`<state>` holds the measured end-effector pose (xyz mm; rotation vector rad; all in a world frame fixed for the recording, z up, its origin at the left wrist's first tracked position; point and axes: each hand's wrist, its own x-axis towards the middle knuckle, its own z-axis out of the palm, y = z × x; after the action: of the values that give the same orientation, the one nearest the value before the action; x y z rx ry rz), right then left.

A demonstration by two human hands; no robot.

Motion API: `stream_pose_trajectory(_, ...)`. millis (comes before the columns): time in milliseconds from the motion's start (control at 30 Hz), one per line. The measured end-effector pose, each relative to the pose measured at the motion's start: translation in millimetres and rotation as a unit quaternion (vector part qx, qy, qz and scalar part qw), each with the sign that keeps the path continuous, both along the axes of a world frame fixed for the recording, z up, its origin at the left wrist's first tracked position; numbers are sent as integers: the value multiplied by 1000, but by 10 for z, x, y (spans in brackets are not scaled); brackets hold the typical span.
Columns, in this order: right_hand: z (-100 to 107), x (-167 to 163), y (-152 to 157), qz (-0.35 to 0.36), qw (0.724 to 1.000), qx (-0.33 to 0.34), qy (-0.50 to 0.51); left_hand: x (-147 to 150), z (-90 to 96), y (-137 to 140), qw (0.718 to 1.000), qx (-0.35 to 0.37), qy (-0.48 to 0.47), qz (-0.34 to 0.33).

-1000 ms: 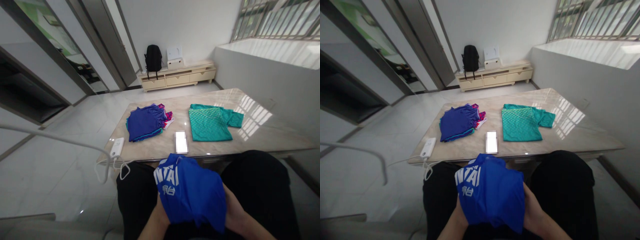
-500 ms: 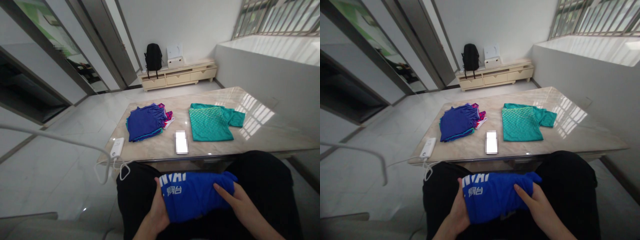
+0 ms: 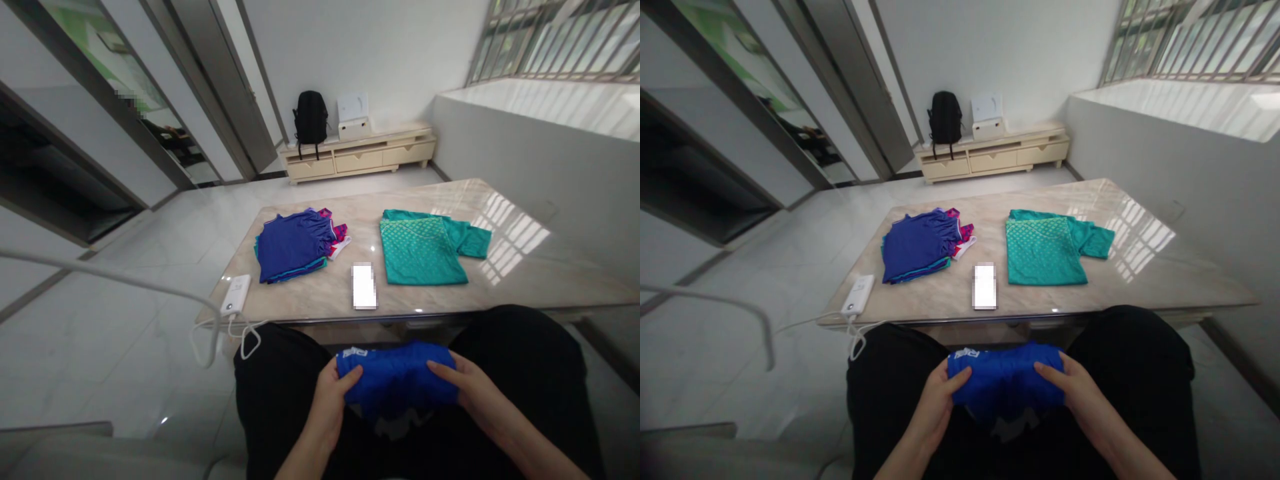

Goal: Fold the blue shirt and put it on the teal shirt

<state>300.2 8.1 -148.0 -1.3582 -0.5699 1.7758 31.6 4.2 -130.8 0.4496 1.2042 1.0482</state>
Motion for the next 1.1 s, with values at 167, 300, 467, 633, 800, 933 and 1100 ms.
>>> stream_pose_trajectory(167,-125,-56,-113,-77,995,52,-26,-22,-116,58,996,37,59,52)
stream_pose_trajectory(300,-117,8,-147,-5,973,143,-180,-72,-187,58,982,100,162,7)
stream_pose_trajectory(467,-90,97,-156,68,923,188,-329,-198,-163,49,939,135,275,-157)
stream_pose_trajectory(633,-139,161,-133,122,956,172,-204,-266,-136,17,879,155,378,-247)
stream_pose_trajectory(800,-118,183,-133,151,912,181,-337,-197,-157,-13,802,183,493,-283)
stream_pose_trajectory(933,-127,160,-176,143,870,220,-418,-176,-150,-8,756,230,530,-308)
stream_pose_trajectory(1100,-70,247,-238,101,822,262,-496,-175,80,100,688,310,570,-325)
